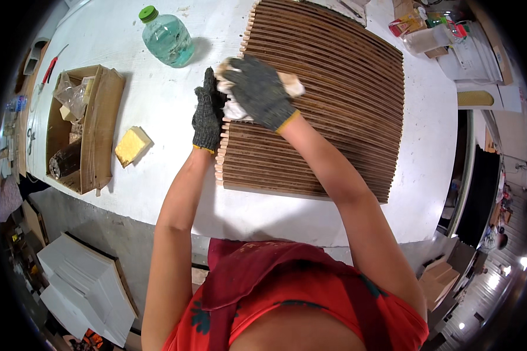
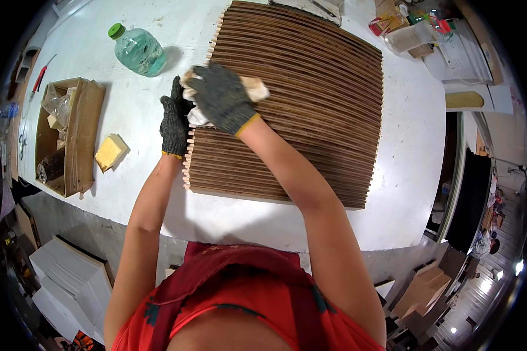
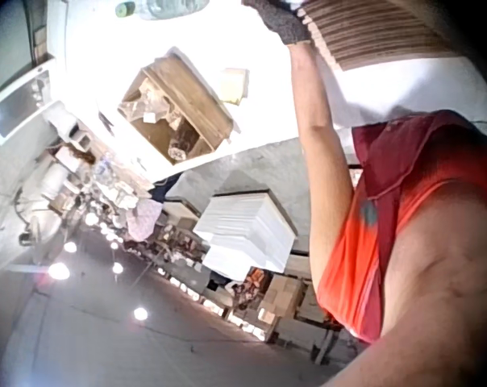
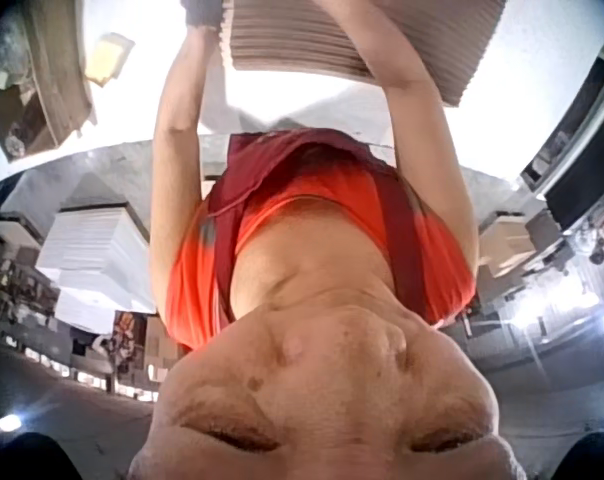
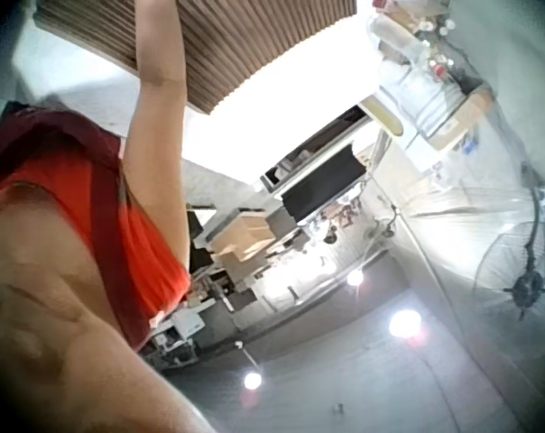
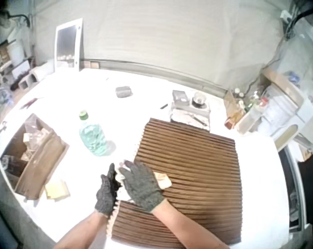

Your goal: The person wipes a rectangular panel of wooden slats with a cloth, then applies a substance to a wooden block using a small applicator and wipes the panel again with the block.

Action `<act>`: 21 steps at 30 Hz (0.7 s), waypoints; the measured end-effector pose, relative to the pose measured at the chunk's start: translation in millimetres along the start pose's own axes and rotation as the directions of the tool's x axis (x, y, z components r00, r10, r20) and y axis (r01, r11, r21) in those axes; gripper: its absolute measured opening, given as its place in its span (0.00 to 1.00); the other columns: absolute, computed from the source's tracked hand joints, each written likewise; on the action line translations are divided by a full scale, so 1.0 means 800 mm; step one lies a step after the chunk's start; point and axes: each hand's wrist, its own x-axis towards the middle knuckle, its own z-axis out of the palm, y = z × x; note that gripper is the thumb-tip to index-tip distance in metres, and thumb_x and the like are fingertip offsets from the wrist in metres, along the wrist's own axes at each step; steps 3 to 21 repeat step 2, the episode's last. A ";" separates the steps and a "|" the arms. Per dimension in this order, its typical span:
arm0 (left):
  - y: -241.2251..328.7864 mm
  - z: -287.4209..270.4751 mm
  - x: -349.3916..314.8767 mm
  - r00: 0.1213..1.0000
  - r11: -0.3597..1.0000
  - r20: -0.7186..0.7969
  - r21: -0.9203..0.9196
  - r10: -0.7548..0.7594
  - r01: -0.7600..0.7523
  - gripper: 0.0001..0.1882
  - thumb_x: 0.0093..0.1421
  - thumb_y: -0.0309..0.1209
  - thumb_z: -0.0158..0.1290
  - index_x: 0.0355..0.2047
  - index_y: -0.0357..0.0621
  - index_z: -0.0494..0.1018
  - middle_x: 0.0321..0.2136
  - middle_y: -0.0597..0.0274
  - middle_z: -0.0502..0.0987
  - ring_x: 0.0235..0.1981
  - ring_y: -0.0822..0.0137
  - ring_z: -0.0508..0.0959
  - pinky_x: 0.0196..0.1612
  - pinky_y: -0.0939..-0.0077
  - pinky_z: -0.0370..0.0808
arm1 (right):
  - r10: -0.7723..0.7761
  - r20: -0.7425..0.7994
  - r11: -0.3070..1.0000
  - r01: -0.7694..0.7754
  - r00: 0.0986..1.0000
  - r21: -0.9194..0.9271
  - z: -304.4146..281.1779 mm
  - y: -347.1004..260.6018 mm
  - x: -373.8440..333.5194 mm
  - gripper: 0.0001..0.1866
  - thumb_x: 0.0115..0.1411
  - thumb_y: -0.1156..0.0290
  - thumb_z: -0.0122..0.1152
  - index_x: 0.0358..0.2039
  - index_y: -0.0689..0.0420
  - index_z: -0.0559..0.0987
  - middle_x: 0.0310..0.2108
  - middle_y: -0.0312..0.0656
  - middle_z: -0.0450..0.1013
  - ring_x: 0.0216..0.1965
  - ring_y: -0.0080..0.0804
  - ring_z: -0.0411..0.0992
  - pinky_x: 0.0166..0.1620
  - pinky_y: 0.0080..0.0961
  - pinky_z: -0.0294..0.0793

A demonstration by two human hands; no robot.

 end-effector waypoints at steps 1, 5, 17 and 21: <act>-0.001 0.001 -0.001 1.000 1.000 0.020 -0.022 0.016 -0.015 0.37 0.67 0.56 0.25 0.68 0.47 0.40 0.67 0.54 0.48 0.67 0.56 0.53 0.68 0.62 0.48 | 0.029 0.056 0.997 -0.033 0.998 0.075 -0.018 0.009 -0.014 0.20 0.58 0.61 0.55 0.49 0.53 0.75 0.52 0.42 0.70 0.60 0.46 0.59 0.61 0.47 0.56; 0.004 0.011 -0.004 1.000 0.997 0.019 -0.079 0.001 0.000 0.38 0.67 0.57 0.27 0.69 0.48 0.39 0.68 0.52 0.47 0.67 0.58 0.51 0.69 0.62 0.46 | 0.029 0.053 0.997 -0.033 0.998 0.070 -0.022 0.014 -0.012 0.20 0.58 0.61 0.55 0.49 0.53 0.75 0.52 0.42 0.70 0.60 0.46 0.59 0.61 0.47 0.56; 0.004 0.011 -0.004 1.000 0.997 0.019 -0.079 0.001 0.000 0.38 0.67 0.57 0.27 0.69 0.48 0.39 0.68 0.52 0.47 0.67 0.58 0.51 0.69 0.62 0.46 | 0.029 0.053 0.997 -0.033 0.998 0.070 -0.022 0.014 -0.012 0.20 0.58 0.61 0.55 0.49 0.53 0.75 0.52 0.42 0.70 0.60 0.46 0.59 0.61 0.47 0.56; 0.004 0.011 -0.004 1.000 0.997 0.019 -0.079 0.001 0.000 0.38 0.67 0.57 0.27 0.69 0.48 0.39 0.68 0.52 0.47 0.67 0.58 0.51 0.69 0.62 0.46 | 0.029 0.053 0.997 -0.033 0.998 0.070 -0.022 0.014 -0.012 0.20 0.58 0.61 0.55 0.49 0.53 0.75 0.52 0.42 0.70 0.60 0.46 0.59 0.61 0.47 0.56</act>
